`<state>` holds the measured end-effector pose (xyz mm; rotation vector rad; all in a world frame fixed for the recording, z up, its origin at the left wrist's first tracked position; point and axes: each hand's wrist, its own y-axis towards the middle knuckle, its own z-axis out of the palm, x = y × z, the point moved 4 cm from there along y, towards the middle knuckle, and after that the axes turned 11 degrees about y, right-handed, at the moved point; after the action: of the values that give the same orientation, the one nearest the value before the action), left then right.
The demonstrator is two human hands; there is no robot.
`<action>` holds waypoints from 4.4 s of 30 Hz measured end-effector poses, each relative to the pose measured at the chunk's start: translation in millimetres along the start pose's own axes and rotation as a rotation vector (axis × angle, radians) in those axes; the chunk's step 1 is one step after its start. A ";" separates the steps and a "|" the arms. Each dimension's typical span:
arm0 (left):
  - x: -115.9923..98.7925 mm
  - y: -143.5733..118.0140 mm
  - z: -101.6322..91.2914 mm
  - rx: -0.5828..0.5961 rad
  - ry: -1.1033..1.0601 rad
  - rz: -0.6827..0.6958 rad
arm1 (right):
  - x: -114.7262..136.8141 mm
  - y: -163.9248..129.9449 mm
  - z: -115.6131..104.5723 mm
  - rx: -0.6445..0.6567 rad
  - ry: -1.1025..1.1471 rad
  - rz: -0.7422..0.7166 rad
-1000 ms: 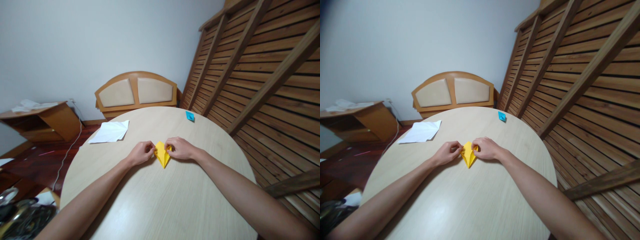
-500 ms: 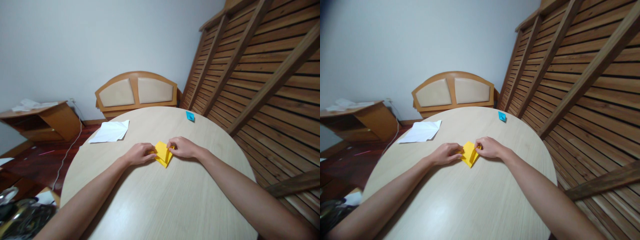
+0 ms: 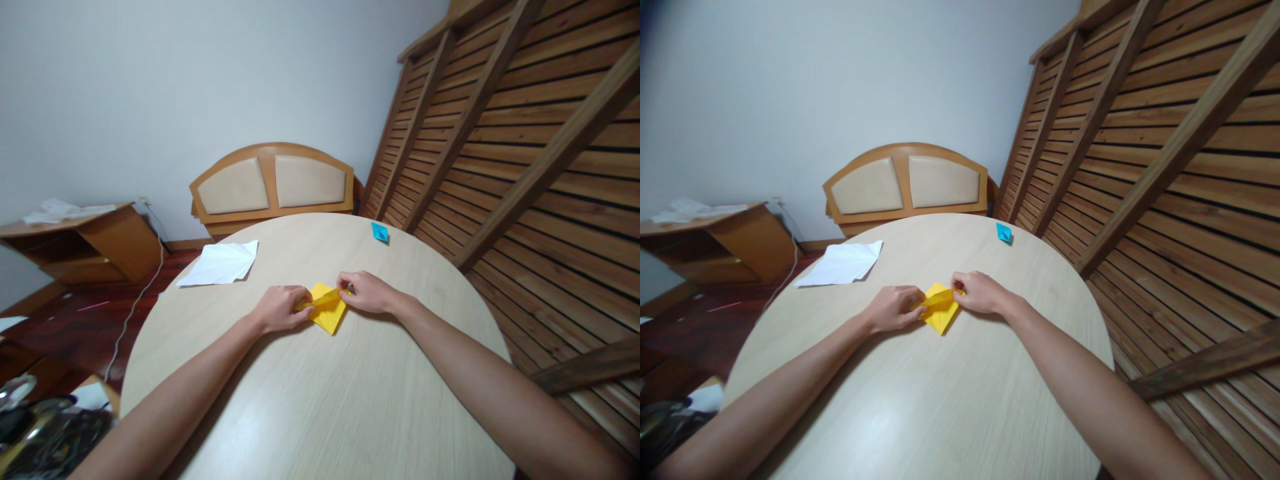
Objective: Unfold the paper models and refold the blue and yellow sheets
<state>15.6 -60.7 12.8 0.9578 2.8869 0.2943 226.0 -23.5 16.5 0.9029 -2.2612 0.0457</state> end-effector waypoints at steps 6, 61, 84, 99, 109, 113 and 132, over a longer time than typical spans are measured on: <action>1.8 2.4 4.6 -0.009 0.020 -0.054 | -1.8 0.4 0.3 -0.005 0.036 -0.005; 8.0 4.8 8.3 -0.214 -0.236 -0.468 | 5.3 8.2 16.6 -0.158 -0.040 0.139; 5.5 9.5 10.9 -0.243 -0.536 -0.329 | 9.9 7.7 15.6 -0.146 -0.063 0.140; 8.8 9.0 16.4 -0.209 -0.501 -0.364 | 12.1 5.0 12.1 -0.121 -0.044 0.104; 7.4 8.5 15.4 -0.209 -0.521 -0.348 | 9.6 4.9 12.3 -0.069 -0.109 0.086; 7.8 7.8 14.7 -0.205 -0.494 -0.363 | 11.7 5.6 11.9 -0.097 -0.109 0.070; 9.1 8.3 15.9 -0.203 -0.398 -0.405 | 14.0 6.6 14.2 -0.144 0.002 0.084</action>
<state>15.4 -46.2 -1.2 0.3370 2.5403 0.3121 206.3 -30.7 15.8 0.7320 -2.2672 -0.0777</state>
